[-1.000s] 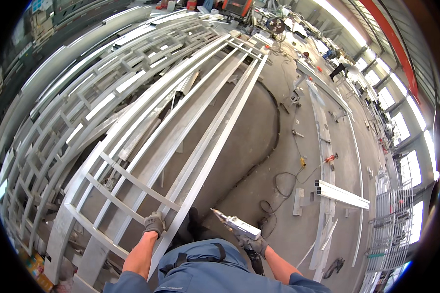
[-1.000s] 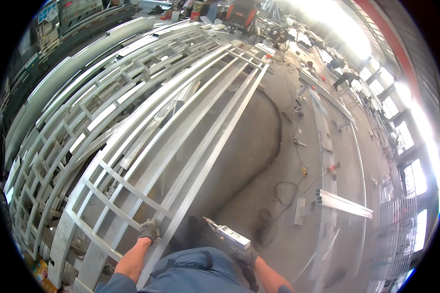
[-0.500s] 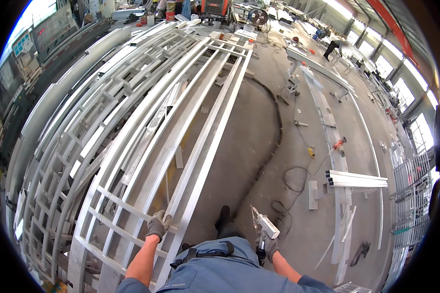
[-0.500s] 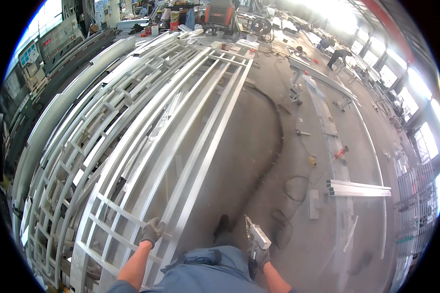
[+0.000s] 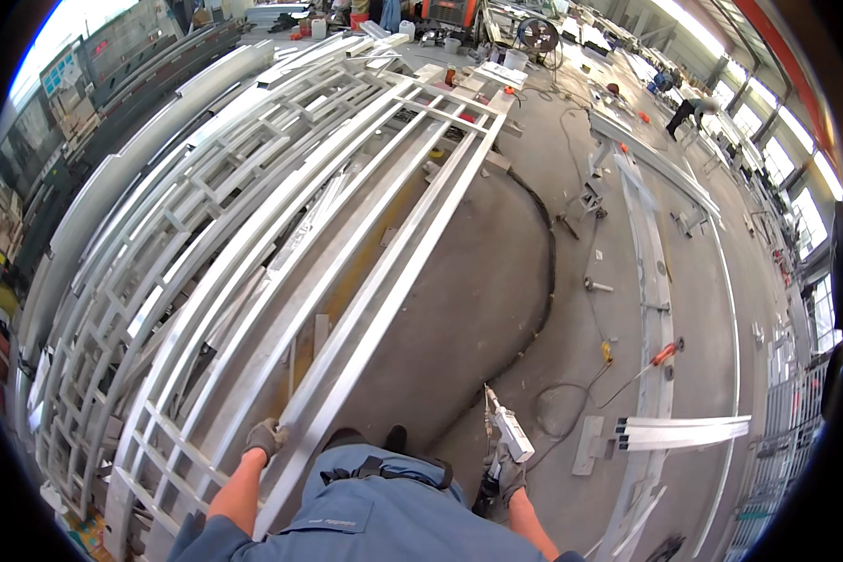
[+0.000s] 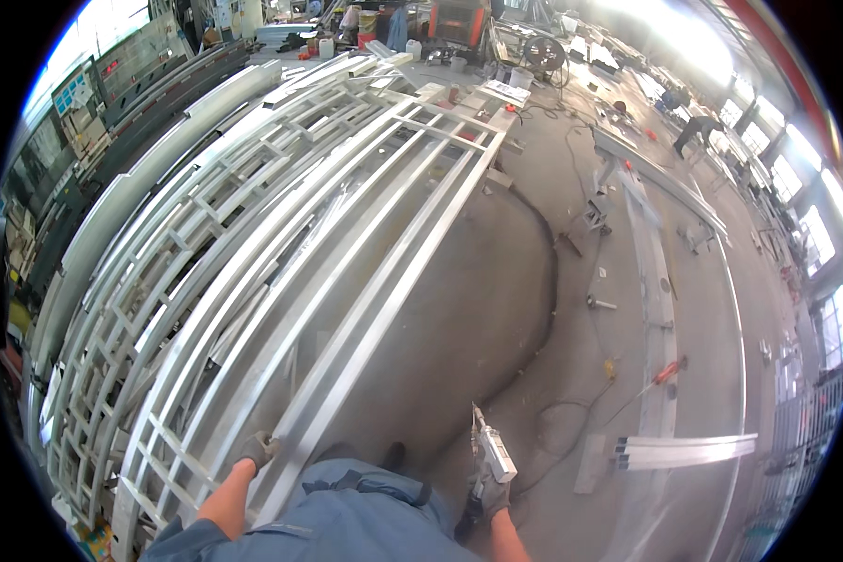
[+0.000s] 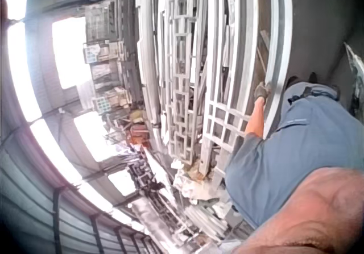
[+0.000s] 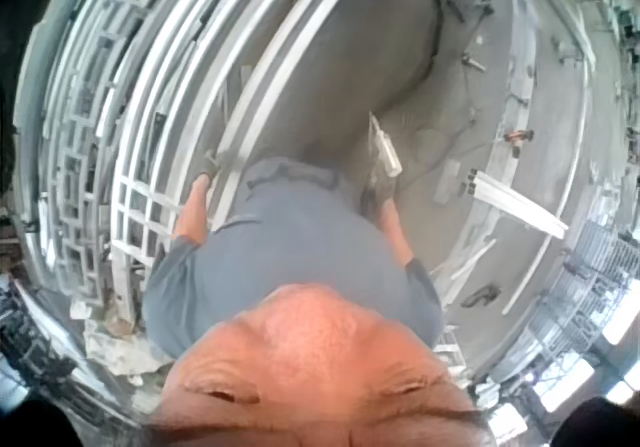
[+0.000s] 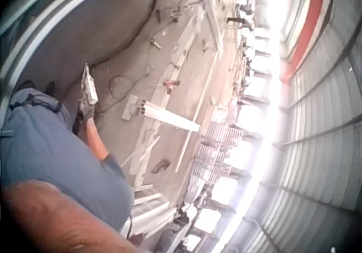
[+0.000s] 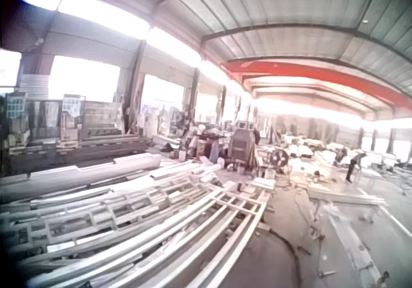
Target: The person welds joints on a large white metal frame using a handheld welding gun, then flips the frame to access the underside and continues welding. The person also uses an angle grinder to smooth welds on the frame.
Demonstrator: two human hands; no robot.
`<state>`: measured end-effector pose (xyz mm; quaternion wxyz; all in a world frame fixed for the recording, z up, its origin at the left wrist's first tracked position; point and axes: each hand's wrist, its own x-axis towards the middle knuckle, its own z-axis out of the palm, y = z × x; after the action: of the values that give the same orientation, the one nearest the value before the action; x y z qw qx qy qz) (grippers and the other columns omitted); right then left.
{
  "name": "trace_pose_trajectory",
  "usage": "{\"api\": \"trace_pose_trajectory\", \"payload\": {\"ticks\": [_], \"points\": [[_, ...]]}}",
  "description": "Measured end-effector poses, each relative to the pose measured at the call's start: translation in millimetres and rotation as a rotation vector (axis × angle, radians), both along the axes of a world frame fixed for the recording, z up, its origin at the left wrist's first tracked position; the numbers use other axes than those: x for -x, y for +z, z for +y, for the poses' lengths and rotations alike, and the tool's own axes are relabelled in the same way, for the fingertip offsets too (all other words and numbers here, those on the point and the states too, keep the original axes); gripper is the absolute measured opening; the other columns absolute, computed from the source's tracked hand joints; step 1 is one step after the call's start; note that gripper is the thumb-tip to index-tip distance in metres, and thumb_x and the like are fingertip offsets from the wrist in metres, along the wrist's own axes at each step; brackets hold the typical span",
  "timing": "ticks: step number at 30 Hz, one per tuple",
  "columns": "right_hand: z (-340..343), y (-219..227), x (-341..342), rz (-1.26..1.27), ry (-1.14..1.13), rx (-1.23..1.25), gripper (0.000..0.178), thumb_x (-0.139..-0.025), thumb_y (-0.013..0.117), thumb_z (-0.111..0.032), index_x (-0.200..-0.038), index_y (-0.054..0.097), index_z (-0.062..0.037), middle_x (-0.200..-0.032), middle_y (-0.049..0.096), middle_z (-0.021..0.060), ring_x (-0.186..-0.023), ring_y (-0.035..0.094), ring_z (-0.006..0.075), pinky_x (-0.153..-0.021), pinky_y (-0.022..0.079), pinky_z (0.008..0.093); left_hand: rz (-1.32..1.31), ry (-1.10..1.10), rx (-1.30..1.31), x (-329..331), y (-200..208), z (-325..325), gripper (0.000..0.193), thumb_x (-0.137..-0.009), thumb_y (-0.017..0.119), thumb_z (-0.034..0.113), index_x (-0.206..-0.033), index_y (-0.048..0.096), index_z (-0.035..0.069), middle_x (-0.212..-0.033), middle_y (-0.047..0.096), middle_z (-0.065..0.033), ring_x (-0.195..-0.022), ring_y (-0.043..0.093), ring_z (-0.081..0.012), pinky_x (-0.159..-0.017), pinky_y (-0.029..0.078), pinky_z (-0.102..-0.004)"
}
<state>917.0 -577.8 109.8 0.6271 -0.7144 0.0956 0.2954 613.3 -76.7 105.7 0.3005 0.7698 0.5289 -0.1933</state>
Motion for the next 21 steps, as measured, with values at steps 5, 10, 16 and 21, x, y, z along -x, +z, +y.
{"api": "trace_pose_trajectory", "payload": {"ticks": [5,10,16,21], "points": [[14,19,-125,0.037,-0.1,-0.006,0.041,-0.102,0.06,-0.039,-0.119,0.06,-0.0017,-0.076,0.066,0.0092,-0.059,0.065,0.0175,-0.054,0.055,0.0313,-0.08,-0.045,-0.064,-169,-13,26,0.055,-0.083,0.065,0.046,-0.123,0.069,0.008,-0.119,0.07,-0.0221,-0.114,0.066,-0.0374,-0.1,0.051,-0.0458],[50,22,-252,0.078,-0.123,-0.06,0.038,-0.102,0.06,-0.039,-0.116,0.059,-0.003,-0.077,0.067,0.0108,-0.059,0.065,0.0185,-0.053,0.055,0.032,-0.243,-0.05,-0.111,-349,-20,68,0.053,-0.087,0.063,0.044,-0.125,0.068,0.007,-0.123,0.068,-0.0224,-0.115,0.065,-0.0383,-0.1,0.051,-0.0451],[84,25,-385,-0.031,-0.262,0.002,0.04,-0.102,0.061,-0.04,-0.118,0.06,-0.0029,-0.081,0.069,0.0118,-0.064,0.067,0.0229,-0.054,0.055,0.035,-0.383,-0.161,-0.182,-582,-26,128,0.051,-0.09,0.063,0.045,-0.124,0.066,0.007,-0.124,0.067,-0.022,-0.113,0.064,-0.0403,-0.099,0.05,-0.0469],[134,73,-522,0.056,-0.324,-0.028,0.032,-0.106,0.054,-0.031,-0.118,0.063,-0.0034,-0.091,0.068,0.0065,-0.07,0.063,0.0158,-0.056,0.052,0.0299,-0.548,-0.295,-0.249,-804,8,177,0.056,-0.089,0.063,0.048,-0.129,0.065,0.009,-0.126,0.066,-0.0215,-0.117,0.062,-0.0402,-0.101,0.048,-0.0468]]}}
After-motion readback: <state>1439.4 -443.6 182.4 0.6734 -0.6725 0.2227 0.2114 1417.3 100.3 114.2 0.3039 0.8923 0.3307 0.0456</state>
